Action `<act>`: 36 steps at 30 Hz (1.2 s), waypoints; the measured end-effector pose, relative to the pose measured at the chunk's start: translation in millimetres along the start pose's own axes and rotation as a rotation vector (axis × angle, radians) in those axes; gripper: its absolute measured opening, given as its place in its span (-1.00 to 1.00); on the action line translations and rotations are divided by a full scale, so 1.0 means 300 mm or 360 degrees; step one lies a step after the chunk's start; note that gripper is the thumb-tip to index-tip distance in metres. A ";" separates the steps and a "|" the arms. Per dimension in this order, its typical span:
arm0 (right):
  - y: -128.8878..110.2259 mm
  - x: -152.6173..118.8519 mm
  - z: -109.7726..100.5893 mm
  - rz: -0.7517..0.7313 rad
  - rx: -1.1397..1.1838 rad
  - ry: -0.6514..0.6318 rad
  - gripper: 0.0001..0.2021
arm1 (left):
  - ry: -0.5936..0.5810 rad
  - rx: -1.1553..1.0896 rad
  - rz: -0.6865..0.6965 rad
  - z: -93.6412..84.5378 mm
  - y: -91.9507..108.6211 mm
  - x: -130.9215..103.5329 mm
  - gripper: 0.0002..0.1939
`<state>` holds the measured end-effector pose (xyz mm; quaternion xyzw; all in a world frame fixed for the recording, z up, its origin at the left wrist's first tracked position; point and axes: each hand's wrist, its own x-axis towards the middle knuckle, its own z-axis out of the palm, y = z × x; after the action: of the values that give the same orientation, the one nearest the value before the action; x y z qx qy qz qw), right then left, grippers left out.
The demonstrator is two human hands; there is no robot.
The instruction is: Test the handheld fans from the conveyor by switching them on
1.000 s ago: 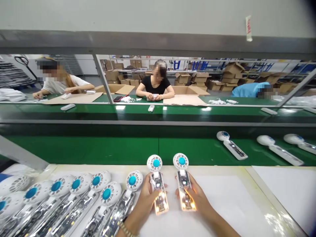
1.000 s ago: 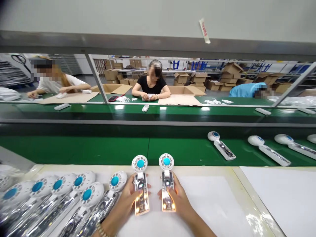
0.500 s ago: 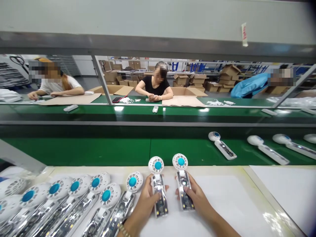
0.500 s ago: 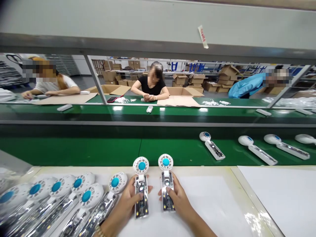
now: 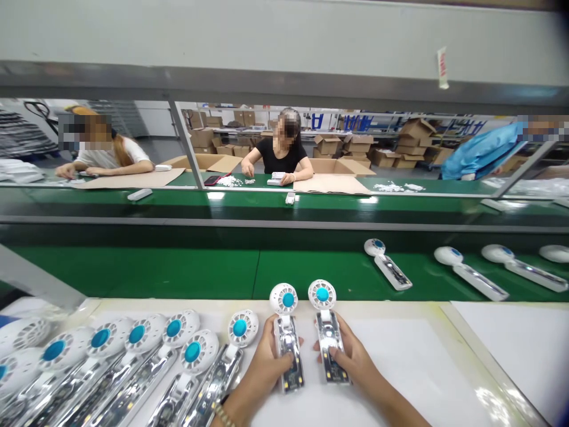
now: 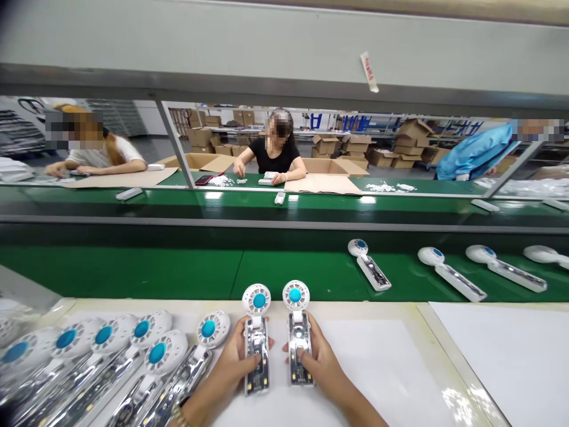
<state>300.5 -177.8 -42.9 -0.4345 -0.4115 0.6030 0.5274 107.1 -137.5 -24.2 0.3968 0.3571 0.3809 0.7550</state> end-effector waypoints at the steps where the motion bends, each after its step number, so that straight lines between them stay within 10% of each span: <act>1: 0.001 0.000 -0.001 0.0008 0.0001 -0.0009 -0.23 | -0.0002 -0.0001 0.0001 -0.001 -0.001 0.001 -0.29; 36: -0.053 -0.019 0.039 0.0112 0.0146 -0.0004 -0.52 | 0.0049 -0.0029 0.0068 0.035 0.038 -0.018 -0.44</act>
<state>294.2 -182.3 -23.9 -0.4233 -0.3686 0.6400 0.5248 110.1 -141.0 -8.6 0.3915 0.3567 0.4063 0.7446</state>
